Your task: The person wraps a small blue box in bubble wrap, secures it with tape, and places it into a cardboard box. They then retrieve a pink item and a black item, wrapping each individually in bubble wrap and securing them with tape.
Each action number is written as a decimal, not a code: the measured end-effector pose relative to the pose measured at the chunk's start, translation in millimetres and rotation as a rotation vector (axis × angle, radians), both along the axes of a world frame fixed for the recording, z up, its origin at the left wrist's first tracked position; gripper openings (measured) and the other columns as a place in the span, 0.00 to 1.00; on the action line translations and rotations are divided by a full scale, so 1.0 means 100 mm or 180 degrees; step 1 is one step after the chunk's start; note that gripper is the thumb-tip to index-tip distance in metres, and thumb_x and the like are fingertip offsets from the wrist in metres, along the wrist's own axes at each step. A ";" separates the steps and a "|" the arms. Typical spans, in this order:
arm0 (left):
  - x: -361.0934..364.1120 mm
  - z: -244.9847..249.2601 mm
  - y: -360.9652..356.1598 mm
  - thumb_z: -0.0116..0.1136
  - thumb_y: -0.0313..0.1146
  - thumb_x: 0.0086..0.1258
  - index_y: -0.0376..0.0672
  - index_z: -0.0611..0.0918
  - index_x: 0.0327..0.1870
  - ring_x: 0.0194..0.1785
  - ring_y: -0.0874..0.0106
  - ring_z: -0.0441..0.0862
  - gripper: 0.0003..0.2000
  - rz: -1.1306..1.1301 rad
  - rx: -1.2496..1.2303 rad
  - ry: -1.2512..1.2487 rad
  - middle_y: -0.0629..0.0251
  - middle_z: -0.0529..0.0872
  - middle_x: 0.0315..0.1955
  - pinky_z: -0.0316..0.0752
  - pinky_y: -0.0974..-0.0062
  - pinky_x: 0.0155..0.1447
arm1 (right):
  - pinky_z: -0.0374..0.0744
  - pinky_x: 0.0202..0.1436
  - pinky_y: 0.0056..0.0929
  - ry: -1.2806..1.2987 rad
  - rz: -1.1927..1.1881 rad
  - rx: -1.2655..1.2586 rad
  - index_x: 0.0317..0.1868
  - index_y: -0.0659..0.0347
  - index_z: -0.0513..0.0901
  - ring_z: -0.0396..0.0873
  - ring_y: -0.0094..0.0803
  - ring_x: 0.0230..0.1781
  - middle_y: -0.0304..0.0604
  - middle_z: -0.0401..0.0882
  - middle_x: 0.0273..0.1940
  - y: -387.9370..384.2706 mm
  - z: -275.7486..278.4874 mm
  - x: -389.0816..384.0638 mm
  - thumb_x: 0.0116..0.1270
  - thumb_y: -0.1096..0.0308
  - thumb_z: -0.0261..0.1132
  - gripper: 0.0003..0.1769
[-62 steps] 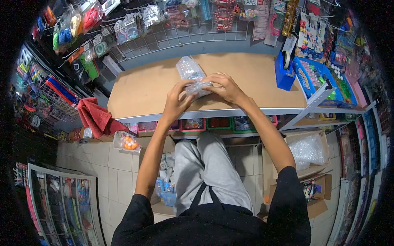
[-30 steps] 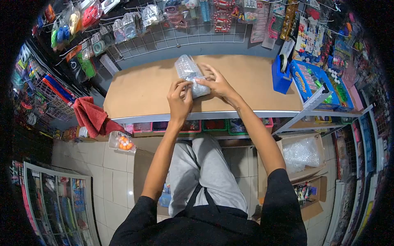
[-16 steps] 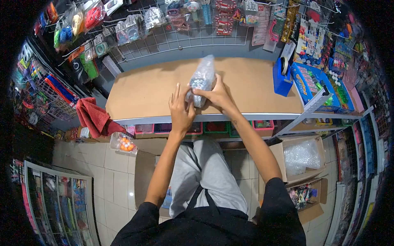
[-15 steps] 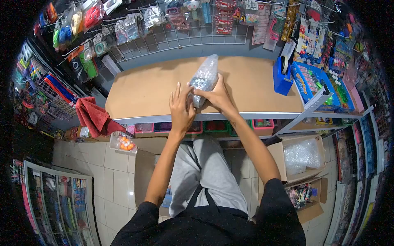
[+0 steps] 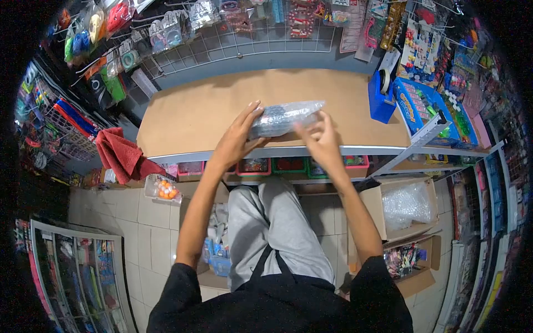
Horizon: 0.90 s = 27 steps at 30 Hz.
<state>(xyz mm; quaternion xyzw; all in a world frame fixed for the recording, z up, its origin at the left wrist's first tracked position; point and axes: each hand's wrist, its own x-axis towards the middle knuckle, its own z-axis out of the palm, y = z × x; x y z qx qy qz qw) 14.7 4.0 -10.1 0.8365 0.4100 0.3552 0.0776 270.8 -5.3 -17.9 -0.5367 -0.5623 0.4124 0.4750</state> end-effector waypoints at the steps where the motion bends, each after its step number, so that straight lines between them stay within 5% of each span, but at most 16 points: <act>1: -0.06 0.03 0.05 0.73 0.33 0.63 0.42 0.70 0.73 0.79 0.50 0.64 0.36 -0.0167 -0.0055 0.0051 0.52 0.65 0.77 0.66 0.57 0.79 | 0.80 0.55 0.33 -0.0329 -0.0158 0.0540 0.70 0.67 0.67 0.83 0.36 0.49 0.50 0.81 0.51 0.03 0.05 0.10 0.65 0.54 0.77 0.42; 3: -0.17 0.10 0.12 0.72 0.31 0.64 0.43 0.69 0.74 0.82 0.52 0.58 0.37 -0.0513 -0.0269 0.0127 0.55 0.62 0.80 0.62 0.57 0.82 | 0.77 0.62 0.37 -0.0975 -0.0488 0.1633 0.65 0.65 0.74 0.81 0.39 0.54 0.50 0.80 0.52 0.09 0.22 0.26 0.65 0.53 0.77 0.36; 6: -0.23 0.15 0.19 0.72 0.31 0.64 0.44 0.69 0.75 0.82 0.53 0.57 0.37 -0.0729 -0.0200 0.0370 0.55 0.62 0.80 0.60 0.56 0.83 | 0.73 0.68 0.40 -0.1140 -0.0175 0.1677 0.63 0.62 0.77 0.76 0.41 0.62 0.51 0.79 0.56 0.10 0.49 0.26 0.64 0.53 0.77 0.34; 11: -0.18 0.18 0.18 0.74 0.48 0.61 0.42 0.71 0.74 0.81 0.52 0.60 0.40 -0.0549 -0.0277 0.0349 0.53 0.67 0.77 0.58 0.55 0.82 | 0.77 0.61 0.30 -0.0976 0.1916 0.0568 0.61 0.62 0.79 0.81 0.31 0.53 0.41 0.82 0.46 0.66 0.08 0.30 0.65 0.59 0.77 0.29; 16: 0.24 0.23 -0.03 0.62 0.70 0.63 0.41 0.81 0.61 0.77 0.53 0.69 0.39 0.0701 -0.0068 0.0399 0.49 0.76 0.71 0.64 0.42 0.73 | 0.77 0.60 0.34 -0.0737 0.1630 0.0929 0.59 0.62 0.74 0.80 0.33 0.52 0.45 0.80 0.48 0.66 -0.07 0.22 0.63 0.65 0.78 0.28; 20: 0.55 0.12 -0.02 0.63 0.70 0.62 0.40 0.82 0.56 0.72 0.56 0.74 0.39 0.1410 0.0273 0.0495 0.46 0.78 0.67 0.64 0.36 0.65 | 0.77 0.61 0.34 -0.0838 0.1430 0.1029 0.60 0.61 0.71 0.80 0.34 0.55 0.47 0.79 0.50 0.58 -0.04 0.22 0.64 0.66 0.76 0.29; 24: 0.52 0.12 0.06 0.66 0.66 0.60 0.39 0.80 0.60 0.69 0.56 0.76 0.39 0.1091 0.0148 0.0192 0.50 0.82 0.61 0.66 0.44 0.65 | 0.76 0.63 0.35 -0.0792 0.1764 0.1036 0.60 0.60 0.73 0.80 0.36 0.59 0.47 0.80 0.52 0.59 0.01 0.38 0.64 0.69 0.75 0.27; 27: 0.38 0.12 0.14 0.69 0.63 0.56 0.40 0.79 0.59 0.66 0.57 0.78 0.38 0.0739 -0.0067 0.0066 0.53 0.84 0.58 0.67 0.51 0.65 | 0.72 0.69 0.31 -0.0312 0.2012 -0.0195 0.64 0.60 0.74 0.77 0.31 0.62 0.42 0.79 0.58 0.52 0.21 0.54 0.61 0.70 0.77 0.32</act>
